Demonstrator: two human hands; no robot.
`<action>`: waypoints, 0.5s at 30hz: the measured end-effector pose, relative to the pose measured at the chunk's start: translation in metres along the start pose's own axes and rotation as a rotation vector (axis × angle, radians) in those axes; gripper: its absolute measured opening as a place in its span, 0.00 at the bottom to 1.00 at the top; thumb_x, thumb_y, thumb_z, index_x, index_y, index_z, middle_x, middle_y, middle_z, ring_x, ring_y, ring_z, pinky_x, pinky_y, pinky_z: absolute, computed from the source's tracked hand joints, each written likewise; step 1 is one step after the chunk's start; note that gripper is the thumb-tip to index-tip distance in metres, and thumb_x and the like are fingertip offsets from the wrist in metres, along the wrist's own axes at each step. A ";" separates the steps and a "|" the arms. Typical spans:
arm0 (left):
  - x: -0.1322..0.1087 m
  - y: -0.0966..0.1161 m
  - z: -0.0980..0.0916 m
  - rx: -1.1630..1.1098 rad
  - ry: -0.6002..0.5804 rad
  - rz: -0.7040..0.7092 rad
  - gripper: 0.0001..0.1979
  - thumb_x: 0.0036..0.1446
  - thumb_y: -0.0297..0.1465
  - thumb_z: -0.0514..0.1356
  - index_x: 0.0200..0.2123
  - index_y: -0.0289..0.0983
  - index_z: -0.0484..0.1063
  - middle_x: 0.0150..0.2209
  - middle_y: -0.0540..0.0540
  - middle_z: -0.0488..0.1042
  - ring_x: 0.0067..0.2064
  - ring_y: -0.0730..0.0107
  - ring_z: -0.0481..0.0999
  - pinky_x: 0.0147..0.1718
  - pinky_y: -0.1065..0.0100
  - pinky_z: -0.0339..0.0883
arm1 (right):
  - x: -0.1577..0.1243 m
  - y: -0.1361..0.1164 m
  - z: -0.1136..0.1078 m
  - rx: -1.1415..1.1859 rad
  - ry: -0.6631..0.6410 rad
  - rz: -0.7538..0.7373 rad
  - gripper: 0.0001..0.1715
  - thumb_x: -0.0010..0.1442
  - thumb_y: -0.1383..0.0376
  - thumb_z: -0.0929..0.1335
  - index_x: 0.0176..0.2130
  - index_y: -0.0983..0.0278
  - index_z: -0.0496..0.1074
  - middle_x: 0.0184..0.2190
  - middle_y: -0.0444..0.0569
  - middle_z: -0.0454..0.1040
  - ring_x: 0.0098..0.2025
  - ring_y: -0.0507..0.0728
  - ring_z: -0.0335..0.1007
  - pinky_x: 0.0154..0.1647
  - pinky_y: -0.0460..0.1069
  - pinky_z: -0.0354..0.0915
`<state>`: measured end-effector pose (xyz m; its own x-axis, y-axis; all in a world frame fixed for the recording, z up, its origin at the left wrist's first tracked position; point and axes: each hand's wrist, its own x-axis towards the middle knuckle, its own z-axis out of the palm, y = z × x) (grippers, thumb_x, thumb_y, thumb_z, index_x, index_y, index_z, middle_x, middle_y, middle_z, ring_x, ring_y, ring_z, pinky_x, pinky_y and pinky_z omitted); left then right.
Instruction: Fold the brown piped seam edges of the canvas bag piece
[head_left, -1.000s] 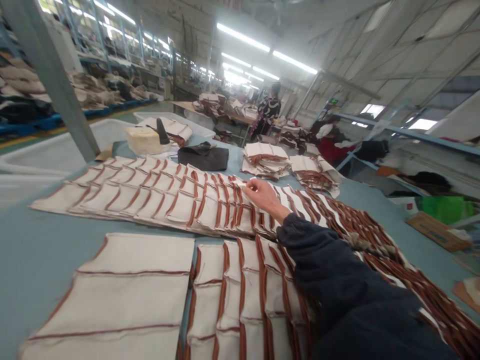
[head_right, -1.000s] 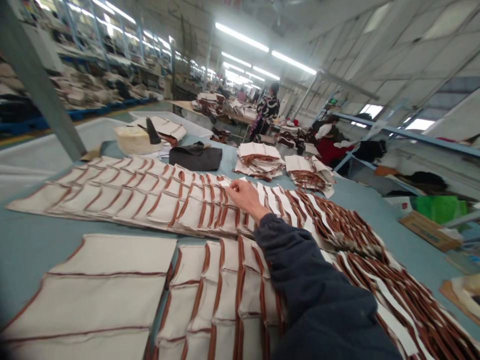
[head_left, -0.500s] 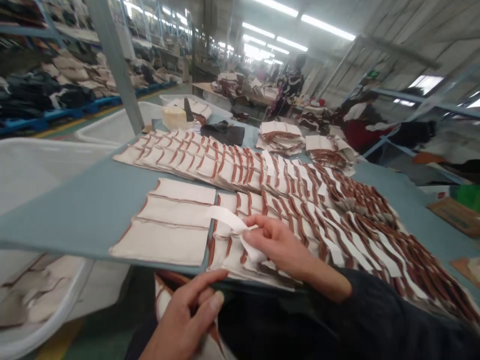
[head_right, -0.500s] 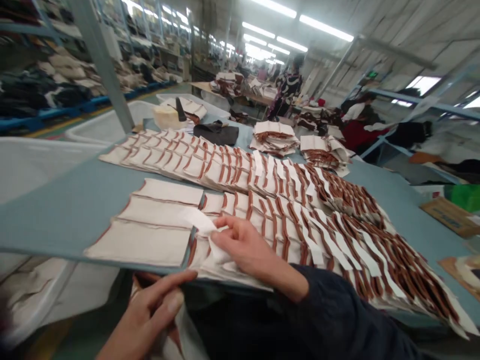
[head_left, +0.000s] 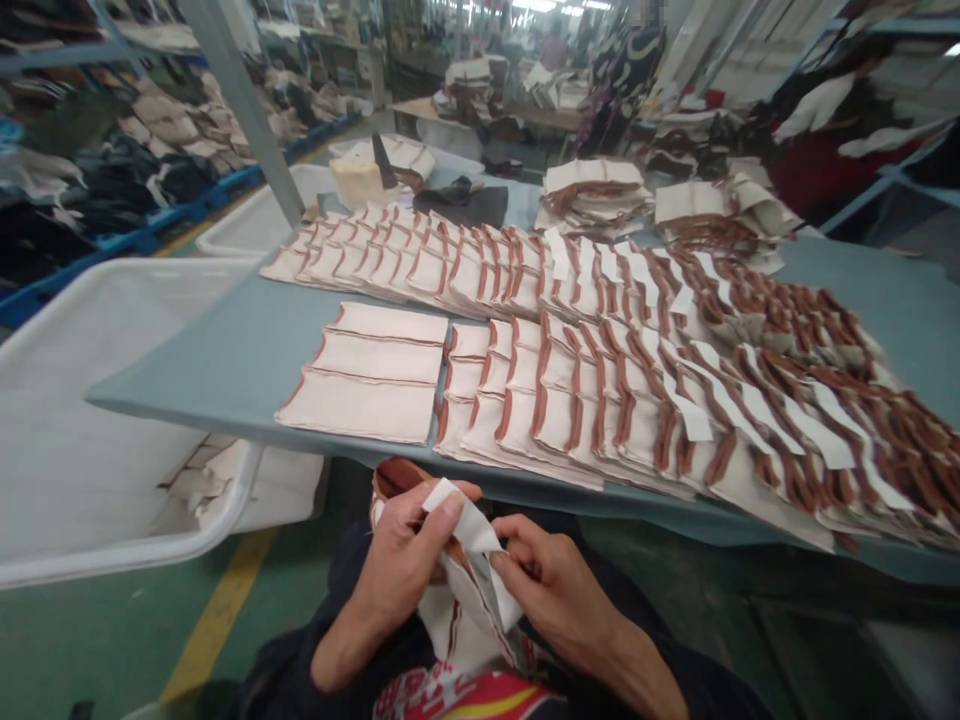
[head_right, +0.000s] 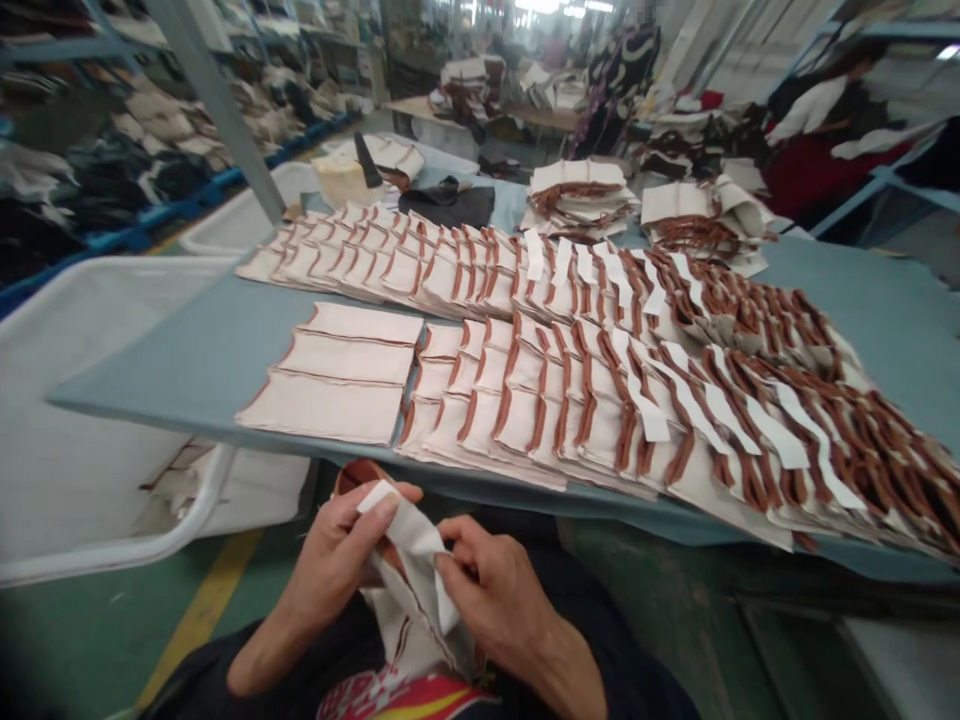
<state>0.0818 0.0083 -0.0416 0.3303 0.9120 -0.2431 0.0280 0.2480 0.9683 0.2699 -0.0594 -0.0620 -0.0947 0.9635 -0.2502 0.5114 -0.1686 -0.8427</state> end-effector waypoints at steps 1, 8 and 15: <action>0.001 0.003 0.001 0.028 -0.005 0.019 0.25 0.60 0.51 0.67 0.40 0.32 0.85 0.24 0.48 0.77 0.24 0.70 0.72 0.25 0.72 0.66 | -0.002 0.002 0.000 0.020 -0.001 0.017 0.11 0.68 0.62 0.65 0.45 0.61 0.76 0.19 0.35 0.59 0.21 0.51 0.56 0.25 0.48 0.48; -0.007 0.015 0.010 0.079 -0.036 0.000 0.23 0.64 0.48 0.64 0.40 0.32 0.85 0.24 0.47 0.78 0.24 0.67 0.76 0.24 0.71 0.68 | -0.006 0.003 -0.030 -0.035 0.075 -0.147 0.17 0.60 0.57 0.73 0.47 0.61 0.78 0.48 0.54 0.82 0.51 0.64 0.77 0.53 0.55 0.69; -0.010 0.026 0.012 0.211 -0.080 0.051 0.27 0.69 0.49 0.58 0.39 0.33 0.88 0.30 0.44 0.83 0.29 0.65 0.77 0.29 0.70 0.71 | 0.009 -0.034 -0.024 0.216 0.175 -0.204 0.16 0.60 0.57 0.73 0.47 0.60 0.78 0.47 0.50 0.83 0.50 0.61 0.77 0.56 0.54 0.69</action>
<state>0.0904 0.0014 -0.0133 0.4103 0.8906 -0.1961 0.2033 0.1203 0.9717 0.2725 -0.0402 -0.0243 -0.0187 0.9998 0.0039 0.3022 0.0093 -0.9532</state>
